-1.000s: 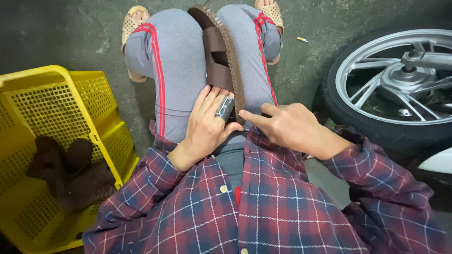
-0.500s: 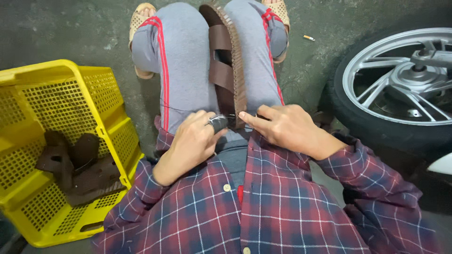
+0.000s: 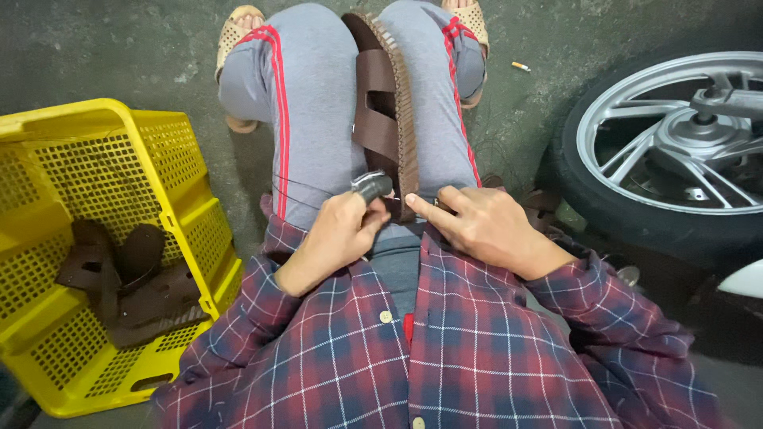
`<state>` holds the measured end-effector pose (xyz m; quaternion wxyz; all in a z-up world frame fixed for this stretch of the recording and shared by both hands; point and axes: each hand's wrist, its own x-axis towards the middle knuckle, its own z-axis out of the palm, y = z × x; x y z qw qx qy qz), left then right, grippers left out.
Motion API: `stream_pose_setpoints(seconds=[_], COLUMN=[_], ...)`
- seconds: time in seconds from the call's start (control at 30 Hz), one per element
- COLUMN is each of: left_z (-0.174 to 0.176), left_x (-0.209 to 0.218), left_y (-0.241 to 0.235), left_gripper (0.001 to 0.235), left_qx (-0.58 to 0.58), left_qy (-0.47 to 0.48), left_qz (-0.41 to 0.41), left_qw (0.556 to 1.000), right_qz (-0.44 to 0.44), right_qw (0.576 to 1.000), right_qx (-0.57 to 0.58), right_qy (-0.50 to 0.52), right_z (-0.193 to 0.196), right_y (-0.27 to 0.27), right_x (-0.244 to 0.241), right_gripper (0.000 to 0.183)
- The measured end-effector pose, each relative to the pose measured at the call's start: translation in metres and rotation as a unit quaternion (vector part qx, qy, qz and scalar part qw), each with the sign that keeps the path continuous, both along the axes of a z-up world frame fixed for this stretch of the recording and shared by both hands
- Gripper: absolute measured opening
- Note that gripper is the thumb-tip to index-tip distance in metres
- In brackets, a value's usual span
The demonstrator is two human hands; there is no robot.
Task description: The person sits on the ground and sews a brown leather sandal using a needle and thread. They repeatedly push the needle through the sandal's sole and pull the thread to stitch it. A yellow basket with other sandals and a motorcycle wheel are visible nearby.
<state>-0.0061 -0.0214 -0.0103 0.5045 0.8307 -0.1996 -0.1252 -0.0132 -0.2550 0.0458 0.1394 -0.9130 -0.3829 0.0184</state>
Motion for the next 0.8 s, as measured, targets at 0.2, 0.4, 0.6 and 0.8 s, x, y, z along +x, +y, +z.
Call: stream_pose_setpoints(seconds=[0.2, 0.4, 0.6, 0.8], left_z=[0.024, 0.012, 0.026, 0.021], left_x=[0.02, 0.025, 0.011, -0.008], left_y=[0.003, -0.018, 0.0, 0.002], left_gripper=[0.004, 0.012, 0.021, 0.005], left_qx=[-0.059, -0.12, 0.015, 0.032], left_qy=[0.3, 0.405, -0.09, -0.088], left_qz=[0.019, 0.045, -0.009, -0.034], left_qw=[0.952, 0.905, 0.996, 0.995], right_qz=[-0.014, -0.015, -0.019, -0.237], right_qw=[0.994, 0.872, 0.933, 0.87], right_qx=[-0.081, -0.332, -0.152, 0.166], right_qy=[0.071, 0.36, 0.327, 0.4], right_z=[0.033, 0.063, 0.05, 0.009], right_y=[-0.003, -0.052, -0.049, -0.006], right_x=[0.019, 0.044, 0.029, 0.001], right_gripper=[0.039, 0.056, 0.056, 0.023])
